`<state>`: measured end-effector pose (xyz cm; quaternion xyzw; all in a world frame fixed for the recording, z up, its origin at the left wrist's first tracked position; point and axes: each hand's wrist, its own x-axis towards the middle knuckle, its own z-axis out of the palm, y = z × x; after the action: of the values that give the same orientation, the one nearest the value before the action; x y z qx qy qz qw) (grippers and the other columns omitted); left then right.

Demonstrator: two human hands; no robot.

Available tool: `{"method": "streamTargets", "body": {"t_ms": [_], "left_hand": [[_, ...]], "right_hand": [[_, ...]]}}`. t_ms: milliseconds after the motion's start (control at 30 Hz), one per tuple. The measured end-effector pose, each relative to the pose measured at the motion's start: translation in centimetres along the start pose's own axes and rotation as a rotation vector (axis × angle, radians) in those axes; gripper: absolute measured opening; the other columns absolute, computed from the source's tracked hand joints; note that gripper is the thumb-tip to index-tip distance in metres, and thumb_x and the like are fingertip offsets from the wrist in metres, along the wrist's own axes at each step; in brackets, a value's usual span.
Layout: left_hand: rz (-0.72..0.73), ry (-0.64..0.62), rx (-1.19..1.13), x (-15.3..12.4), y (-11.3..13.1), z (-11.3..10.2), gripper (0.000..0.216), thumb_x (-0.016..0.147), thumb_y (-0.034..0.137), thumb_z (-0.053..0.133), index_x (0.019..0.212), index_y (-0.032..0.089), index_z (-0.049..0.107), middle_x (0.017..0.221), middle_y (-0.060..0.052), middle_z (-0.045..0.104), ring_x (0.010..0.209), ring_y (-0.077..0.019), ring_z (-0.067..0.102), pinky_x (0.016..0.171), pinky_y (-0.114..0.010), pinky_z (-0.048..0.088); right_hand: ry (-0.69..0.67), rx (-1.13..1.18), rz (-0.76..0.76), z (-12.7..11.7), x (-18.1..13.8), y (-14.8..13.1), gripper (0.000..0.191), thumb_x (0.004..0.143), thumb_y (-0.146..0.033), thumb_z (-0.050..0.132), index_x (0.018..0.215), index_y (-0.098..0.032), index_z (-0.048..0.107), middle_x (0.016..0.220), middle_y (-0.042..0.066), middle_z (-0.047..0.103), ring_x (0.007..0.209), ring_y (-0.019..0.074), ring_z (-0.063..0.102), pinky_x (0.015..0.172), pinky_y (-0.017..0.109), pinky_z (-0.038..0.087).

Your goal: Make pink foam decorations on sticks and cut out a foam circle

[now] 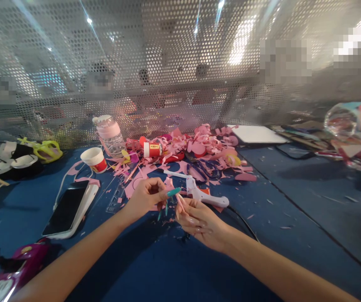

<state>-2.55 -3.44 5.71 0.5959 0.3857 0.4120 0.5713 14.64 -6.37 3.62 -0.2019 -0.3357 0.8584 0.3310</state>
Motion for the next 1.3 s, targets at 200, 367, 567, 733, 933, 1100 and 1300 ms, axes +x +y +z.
{"method": "streamTargets", "body": {"t_ms": [200, 367, 567, 733, 933, 1100, 1300], "left_hand": [[-0.005, 0.016, -0.016, -0.03, 0.23, 0.16, 0.034, 0.063, 0.042, 0.070, 0.060, 0.014, 0.050, 0.047, 0.003, 0.056, 0.038, -0.0083, 0.052, 0.039, -0.020, 0.044], [-0.027, 0.035, 0.022, -0.17, 0.28, 0.20, 0.036, 0.062, 0.045, 0.069, 0.059, 0.015, 0.050, 0.045, 0.003, 0.056, 0.037, -0.0100, 0.053, 0.039, -0.021, 0.043], [-0.041, -0.002, 0.033, -0.23, 0.05, 0.18, 0.035, 0.065, 0.046, 0.066, 0.059, 0.015, 0.050, 0.045, 0.002, 0.055, 0.038, -0.0096, 0.052, 0.043, -0.022, 0.043], [0.015, -0.093, -0.087, -0.02, 0.24, -0.32, 0.058, 0.048, 0.057, 0.072, 0.084, 0.015, 0.055, 0.077, -0.003, 0.060, 0.064, -0.0130, 0.058, 0.057, -0.024, 0.046], [0.094, -0.023, -0.067, 0.13, 0.17, -0.46, 0.057, 0.057, 0.048, 0.072, 0.100, 0.016, 0.049, 0.095, -0.007, 0.055, 0.088, -0.0170, 0.053, 0.073, -0.027, 0.044], [0.132, 0.005, 0.061, -0.18, 0.14, -0.04, 0.042, 0.066, 0.036, 0.069, 0.098, 0.017, 0.049, 0.094, -0.005, 0.056, 0.088, -0.0161, 0.054, 0.078, -0.030, 0.042], [0.130, -0.015, 0.078, -0.22, 0.42, -0.20, 0.043, 0.064, 0.031, 0.072, 0.097, 0.017, 0.048, 0.089, -0.003, 0.057, 0.081, -0.0147, 0.055, 0.074, -0.030, 0.043]], "right_hand": [[-0.003, -0.018, 0.005, 0.21, 0.23, 0.26, 0.027, 0.084, -0.034, 0.054, 0.068, -0.013, 0.053, 0.040, -0.010, 0.031, 0.031, 0.0009, 0.014, 0.031, 0.013, 0.011], [0.016, -0.040, 0.011, 0.43, 0.39, 0.62, 0.028, 0.083, -0.036, 0.054, 0.067, -0.013, 0.053, 0.040, -0.010, 0.031, 0.032, 0.0011, 0.013, 0.031, 0.014, 0.010], [0.038, -0.061, 0.026, 0.80, 0.25, 0.54, 0.028, 0.082, -0.037, 0.056, 0.067, -0.013, 0.053, 0.041, -0.009, 0.033, 0.032, 0.0011, 0.015, 0.032, 0.015, 0.010], [0.001, -0.014, -0.007, 0.69, 0.12, 0.27, 0.026, 0.079, -0.034, 0.060, 0.067, -0.012, 0.055, 0.042, -0.009, 0.032, 0.033, 0.0008, 0.015, 0.033, 0.015, 0.011], [0.011, -0.041, 0.006, 0.21, 0.34, 0.53, 0.028, 0.082, -0.036, 0.056, 0.068, -0.012, 0.056, 0.041, -0.010, 0.032, 0.032, 0.0006, 0.014, 0.033, 0.015, 0.010], [0.030, -0.063, 0.002, 0.75, 0.36, 0.76, 0.030, 0.082, -0.038, 0.056, 0.067, -0.012, 0.056, 0.039, -0.010, 0.034, 0.030, 0.0004, 0.015, 0.031, 0.017, 0.008], [0.051, -0.103, 0.015, 0.72, 0.39, 0.96, 0.032, 0.081, -0.040, 0.056, 0.066, -0.013, 0.054, 0.038, -0.010, 0.033, 0.029, 0.0006, 0.016, 0.032, 0.017, 0.010]]}}
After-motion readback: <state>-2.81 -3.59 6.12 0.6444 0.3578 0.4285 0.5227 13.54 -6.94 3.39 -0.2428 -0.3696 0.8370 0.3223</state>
